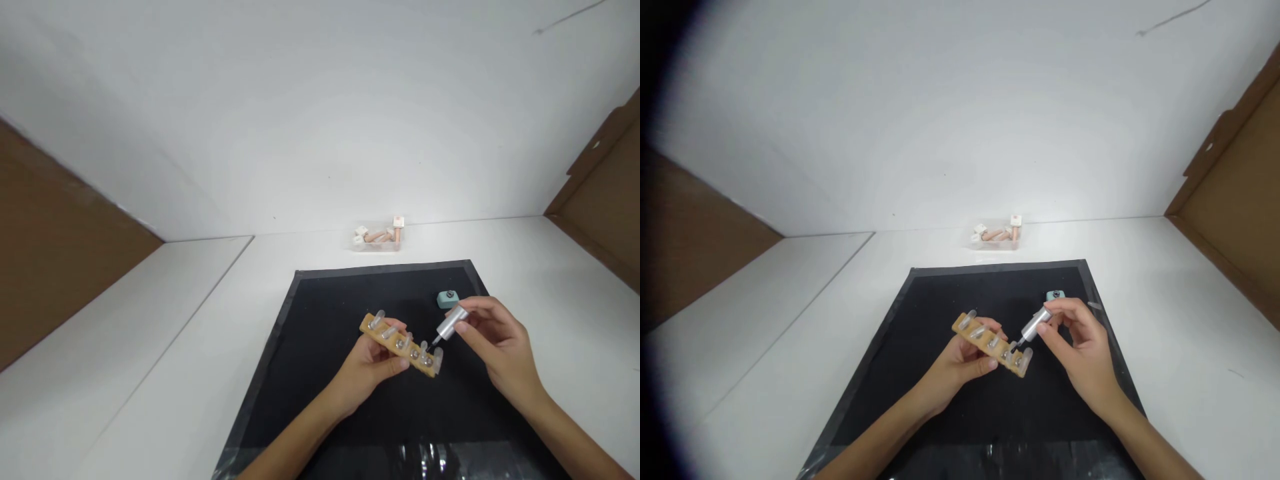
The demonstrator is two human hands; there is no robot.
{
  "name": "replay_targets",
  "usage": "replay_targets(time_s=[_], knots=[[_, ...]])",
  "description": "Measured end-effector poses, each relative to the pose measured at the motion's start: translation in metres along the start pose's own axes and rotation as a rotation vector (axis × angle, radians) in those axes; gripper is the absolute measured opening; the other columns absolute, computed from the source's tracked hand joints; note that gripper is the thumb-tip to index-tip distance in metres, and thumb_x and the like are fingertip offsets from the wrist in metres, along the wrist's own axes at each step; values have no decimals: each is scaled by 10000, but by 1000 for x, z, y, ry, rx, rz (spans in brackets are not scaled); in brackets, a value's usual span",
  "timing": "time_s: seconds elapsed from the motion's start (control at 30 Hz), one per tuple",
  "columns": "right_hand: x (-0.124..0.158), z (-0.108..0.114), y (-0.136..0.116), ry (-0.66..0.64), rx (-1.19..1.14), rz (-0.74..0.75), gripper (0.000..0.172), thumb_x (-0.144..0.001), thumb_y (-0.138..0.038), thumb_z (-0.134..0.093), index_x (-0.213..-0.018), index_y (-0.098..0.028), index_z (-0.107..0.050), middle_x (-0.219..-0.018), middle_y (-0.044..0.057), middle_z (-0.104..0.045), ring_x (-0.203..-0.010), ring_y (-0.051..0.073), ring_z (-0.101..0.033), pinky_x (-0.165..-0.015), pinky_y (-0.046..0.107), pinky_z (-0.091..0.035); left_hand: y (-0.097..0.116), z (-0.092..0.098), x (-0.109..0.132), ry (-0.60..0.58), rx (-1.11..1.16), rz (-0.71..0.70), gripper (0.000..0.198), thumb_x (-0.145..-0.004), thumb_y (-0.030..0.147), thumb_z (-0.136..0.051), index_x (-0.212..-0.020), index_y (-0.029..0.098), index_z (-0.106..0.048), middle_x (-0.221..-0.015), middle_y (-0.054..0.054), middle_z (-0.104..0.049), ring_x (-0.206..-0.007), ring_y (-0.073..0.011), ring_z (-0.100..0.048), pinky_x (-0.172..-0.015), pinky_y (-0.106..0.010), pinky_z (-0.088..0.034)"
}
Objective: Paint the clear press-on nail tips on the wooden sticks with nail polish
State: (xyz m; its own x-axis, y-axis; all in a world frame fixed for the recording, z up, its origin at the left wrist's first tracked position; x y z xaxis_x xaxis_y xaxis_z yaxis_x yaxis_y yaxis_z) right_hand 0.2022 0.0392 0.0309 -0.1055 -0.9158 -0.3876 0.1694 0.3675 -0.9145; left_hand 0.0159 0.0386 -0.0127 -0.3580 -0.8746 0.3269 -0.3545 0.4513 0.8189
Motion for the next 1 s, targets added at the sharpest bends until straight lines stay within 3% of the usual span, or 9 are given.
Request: replay_targets(time_s=[0.47, 0.8, 1.0], knots=[[2, -1, 1, -52, 55, 42, 107, -763, -246, -690, -852, -248, -631, -673, -4, -648, -587, 158, -606, -543, 281, -526, 1, -4, -1, -15, -6, -14, 418, -499, 150, -842, -840, 199, -606, -788, 21, -648, -748, -147, -598, -749, -298, -454], [1, -1, 2, -59, -28, -4, 157, -772, -362, -691, -838, -237, -623, -627, -8, -617, -542, 152, -589, -539, 298, -536, -2, -1, 0, -12, -7, -15, 428, -495, 135, -838, -846, 205, -604, -801, 21, -648, -768, -151, -599, -761, -301, -448], [2, -3, 1, -82, 28, 30, 101, -752, -274, -703, -815, -242, -630, -661, -9, -623, -581, 149, -582, -540, 271, -527, 1, -4, 0, -20, -29, -30, 402, -504, 139, -832, -831, 203, -607, -790, 23, -635, -758, -150, -588, -742, -294, -445]])
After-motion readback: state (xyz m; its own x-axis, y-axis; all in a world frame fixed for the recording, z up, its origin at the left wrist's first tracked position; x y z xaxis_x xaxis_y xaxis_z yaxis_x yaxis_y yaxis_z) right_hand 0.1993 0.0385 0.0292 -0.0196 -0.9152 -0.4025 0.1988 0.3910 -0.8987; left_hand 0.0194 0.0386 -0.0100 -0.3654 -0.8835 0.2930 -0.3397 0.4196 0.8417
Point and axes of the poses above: each hand's wrist, its own x-axis away from the middle knuckle, its own z-axis out of the back of the hand, y = z × x, the point moved 3 cm from there along -x, towards the middle knuckle
